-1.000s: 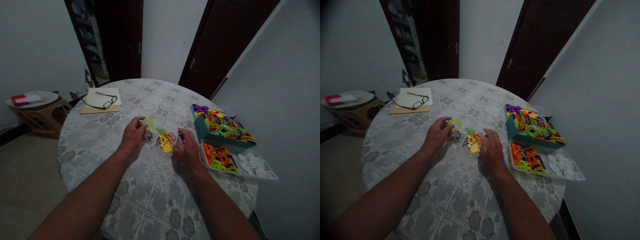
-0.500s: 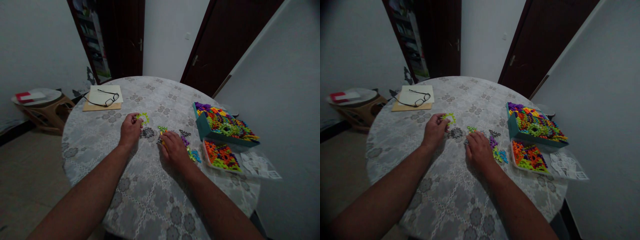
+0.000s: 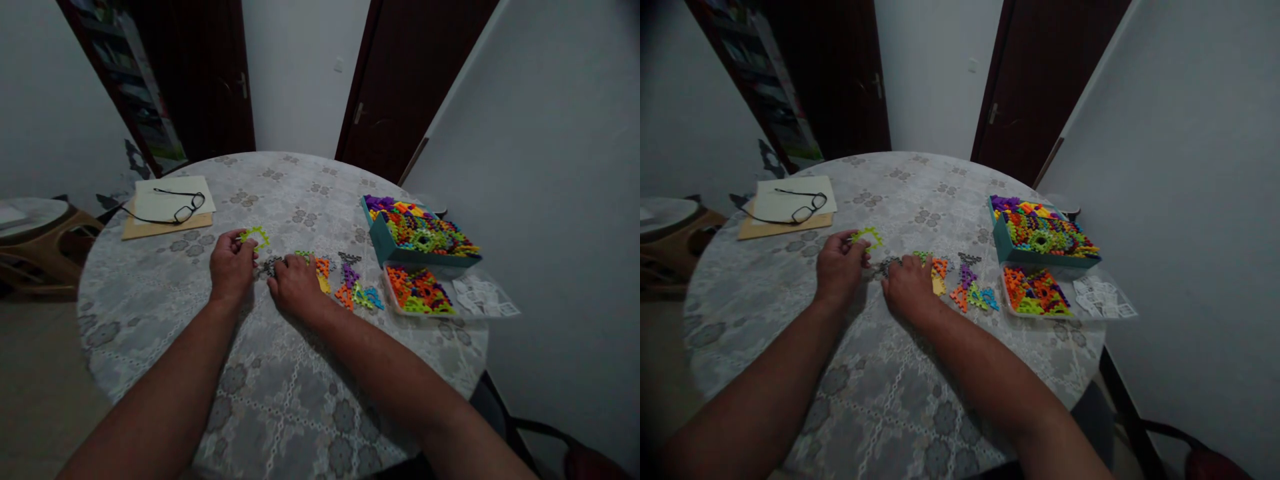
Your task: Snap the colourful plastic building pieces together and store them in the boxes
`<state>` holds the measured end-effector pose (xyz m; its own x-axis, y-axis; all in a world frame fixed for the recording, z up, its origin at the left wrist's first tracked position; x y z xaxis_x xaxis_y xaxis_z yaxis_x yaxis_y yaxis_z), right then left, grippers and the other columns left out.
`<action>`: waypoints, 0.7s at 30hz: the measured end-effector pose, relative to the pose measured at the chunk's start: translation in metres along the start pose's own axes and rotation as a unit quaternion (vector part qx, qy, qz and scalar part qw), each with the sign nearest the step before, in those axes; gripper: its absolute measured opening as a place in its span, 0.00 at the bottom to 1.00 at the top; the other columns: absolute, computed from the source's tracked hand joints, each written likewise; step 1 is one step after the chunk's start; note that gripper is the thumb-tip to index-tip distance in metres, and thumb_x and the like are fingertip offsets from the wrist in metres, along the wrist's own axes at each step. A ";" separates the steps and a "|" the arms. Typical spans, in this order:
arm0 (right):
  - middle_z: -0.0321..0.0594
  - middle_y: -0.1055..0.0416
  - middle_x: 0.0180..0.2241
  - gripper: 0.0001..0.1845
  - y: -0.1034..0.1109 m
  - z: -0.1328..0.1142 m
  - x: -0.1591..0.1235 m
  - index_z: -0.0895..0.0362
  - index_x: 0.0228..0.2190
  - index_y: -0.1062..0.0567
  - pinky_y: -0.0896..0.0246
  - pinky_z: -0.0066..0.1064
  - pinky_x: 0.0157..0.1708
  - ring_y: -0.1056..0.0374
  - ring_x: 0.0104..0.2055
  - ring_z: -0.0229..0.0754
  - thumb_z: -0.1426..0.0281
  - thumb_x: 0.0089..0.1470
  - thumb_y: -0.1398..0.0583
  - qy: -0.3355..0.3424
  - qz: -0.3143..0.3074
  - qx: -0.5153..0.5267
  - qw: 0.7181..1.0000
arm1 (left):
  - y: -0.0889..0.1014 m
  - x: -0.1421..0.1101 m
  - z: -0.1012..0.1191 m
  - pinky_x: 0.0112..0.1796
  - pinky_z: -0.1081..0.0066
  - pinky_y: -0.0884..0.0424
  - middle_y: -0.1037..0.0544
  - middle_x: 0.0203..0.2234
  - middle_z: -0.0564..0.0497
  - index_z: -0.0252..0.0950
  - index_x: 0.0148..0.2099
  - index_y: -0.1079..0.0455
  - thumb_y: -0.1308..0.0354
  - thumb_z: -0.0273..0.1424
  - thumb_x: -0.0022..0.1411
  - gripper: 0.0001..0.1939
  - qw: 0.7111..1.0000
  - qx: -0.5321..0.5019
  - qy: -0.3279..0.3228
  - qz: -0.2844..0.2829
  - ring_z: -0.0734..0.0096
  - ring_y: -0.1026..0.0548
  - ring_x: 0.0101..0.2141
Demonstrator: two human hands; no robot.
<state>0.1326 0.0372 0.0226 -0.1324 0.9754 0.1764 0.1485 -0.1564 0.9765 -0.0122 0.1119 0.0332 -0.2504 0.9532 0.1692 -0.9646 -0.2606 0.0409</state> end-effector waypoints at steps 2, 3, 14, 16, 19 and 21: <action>0.55 0.23 0.56 0.18 -0.001 -0.006 -0.003 0.56 0.54 0.20 0.55 0.69 0.73 0.33 0.63 0.60 0.59 0.76 0.43 0.007 0.006 -0.006 1.000 | 0.000 0.001 -0.001 0.23 0.75 0.28 0.21 0.32 0.55 0.38 0.54 0.24 0.33 0.36 0.59 0.21 1.000 0.007 -0.001 -0.001 0.72 0.23 0.26; 0.55 0.23 0.55 0.17 0.000 -0.011 -0.007 0.56 0.53 0.20 0.55 0.69 0.74 0.32 0.62 0.59 0.60 0.75 0.42 0.019 0.011 -0.010 1.000 | 0.000 0.001 -0.002 0.24 0.75 0.28 0.21 0.32 0.55 0.38 0.55 0.24 0.34 0.36 0.59 0.21 1.000 0.009 -0.002 -0.003 0.72 0.23 0.26; 0.49 0.22 0.45 0.12 0.024 -0.048 -0.090 0.56 0.46 0.20 0.48 0.62 0.72 0.30 0.52 0.55 0.61 0.67 0.35 0.190 -0.006 0.003 0.982 | -0.013 -0.007 0.007 0.27 0.73 0.29 0.21 0.30 0.56 0.40 0.54 0.22 0.33 0.39 0.61 0.20 0.996 0.031 -0.048 -0.071 0.71 0.24 0.25; 0.48 0.22 0.47 0.13 0.029 -0.046 -0.103 0.55 0.46 0.20 0.46 0.59 0.72 0.30 0.51 0.54 0.60 0.67 0.35 0.205 0.012 0.037 0.978 | -0.018 -0.013 0.011 0.27 0.73 0.29 0.20 0.30 0.56 0.40 0.54 0.22 0.33 0.39 0.61 0.20 0.993 0.040 -0.049 -0.096 0.71 0.25 0.25; 0.50 0.23 0.53 0.14 0.039 -0.028 -0.108 0.55 0.49 0.20 0.45 0.56 0.72 0.30 0.55 0.55 0.60 0.68 0.36 0.181 0.064 0.099 0.976 | -0.027 -0.022 0.015 0.27 0.72 0.31 0.20 0.29 0.55 0.40 0.54 0.21 0.33 0.38 0.61 0.20 0.987 0.046 -0.042 -0.151 0.71 0.26 0.25; 0.51 0.23 0.55 0.14 0.046 -0.006 -0.102 0.54 0.51 0.20 0.43 0.55 0.70 0.30 0.57 0.56 0.61 0.69 0.37 0.138 0.099 0.123 0.978 | -0.035 -0.029 0.015 0.27 0.71 0.32 0.19 0.28 0.55 0.40 0.54 0.21 0.33 0.38 0.60 0.19 0.979 0.044 -0.030 -0.195 0.70 0.28 0.24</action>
<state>0.1466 -0.0704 0.0505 -0.3314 0.8454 0.4189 0.4250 -0.2626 0.8663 0.0302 0.0915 0.0418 0.1441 0.9728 0.1812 -0.9744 0.1075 0.1976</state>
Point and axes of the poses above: each hand's wrist, its own x-axis towards the middle knuckle, its own y-axis out of the back of the hand, z = x × y, the point moved 9 cm from there along x, towards the middle knuckle
